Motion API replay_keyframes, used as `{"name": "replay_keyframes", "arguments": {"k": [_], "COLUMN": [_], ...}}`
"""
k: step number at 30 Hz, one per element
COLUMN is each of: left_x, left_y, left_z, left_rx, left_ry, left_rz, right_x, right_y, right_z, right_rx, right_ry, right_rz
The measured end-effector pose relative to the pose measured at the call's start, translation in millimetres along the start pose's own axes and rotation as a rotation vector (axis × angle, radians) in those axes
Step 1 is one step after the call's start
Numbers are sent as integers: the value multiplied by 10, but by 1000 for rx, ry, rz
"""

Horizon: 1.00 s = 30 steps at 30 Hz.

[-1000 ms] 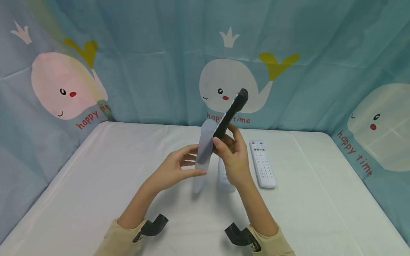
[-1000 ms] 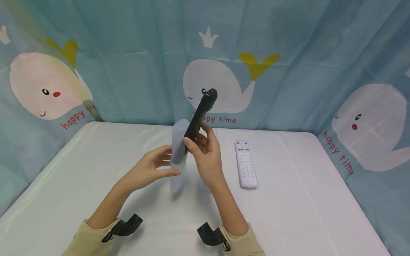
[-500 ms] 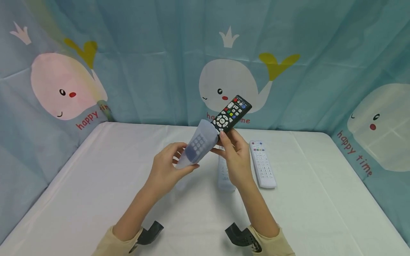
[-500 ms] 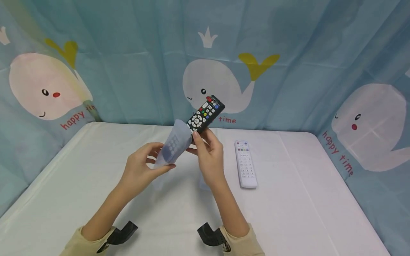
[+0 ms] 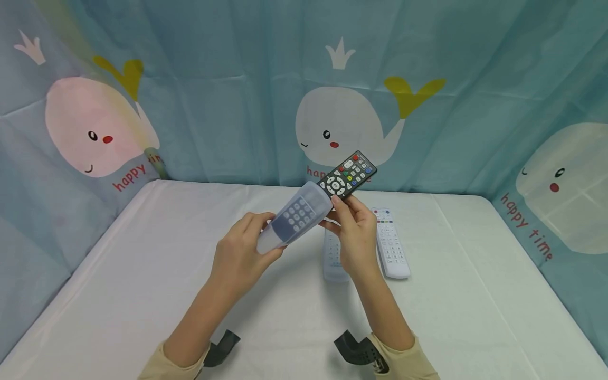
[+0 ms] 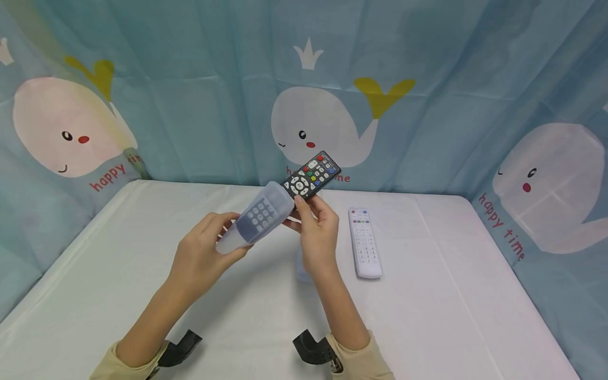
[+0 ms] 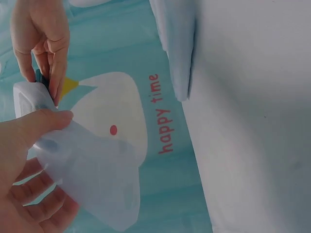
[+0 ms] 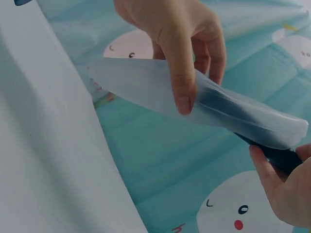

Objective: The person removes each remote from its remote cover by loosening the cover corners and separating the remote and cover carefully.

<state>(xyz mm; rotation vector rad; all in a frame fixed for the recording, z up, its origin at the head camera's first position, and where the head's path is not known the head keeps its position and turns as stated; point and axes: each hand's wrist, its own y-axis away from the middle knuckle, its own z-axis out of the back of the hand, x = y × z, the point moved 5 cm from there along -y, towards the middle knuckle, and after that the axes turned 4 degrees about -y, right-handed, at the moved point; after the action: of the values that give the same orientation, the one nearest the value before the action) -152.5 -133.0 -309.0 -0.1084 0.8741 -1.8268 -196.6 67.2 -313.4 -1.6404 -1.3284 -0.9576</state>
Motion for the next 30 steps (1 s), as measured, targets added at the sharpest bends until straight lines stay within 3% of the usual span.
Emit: {"name": "replay_keyframes", "arguments": {"k": [9, 23, 30], "left_x": [20, 67, 218], "left_y": [42, 92, 135], "left_z": [11, 92, 133], "left_rx": [8, -18, -4], "left_ry": [40, 45, 104], "left_rz": [9, -57, 9], "right_x": [-2, 62, 132], "right_y": [7, -60, -124], "right_z": [15, 88, 201], "right_rx": [-17, -47, -58], "right_ry": [-2, -57, -46], "right_rz": [-12, 11, 49]}}
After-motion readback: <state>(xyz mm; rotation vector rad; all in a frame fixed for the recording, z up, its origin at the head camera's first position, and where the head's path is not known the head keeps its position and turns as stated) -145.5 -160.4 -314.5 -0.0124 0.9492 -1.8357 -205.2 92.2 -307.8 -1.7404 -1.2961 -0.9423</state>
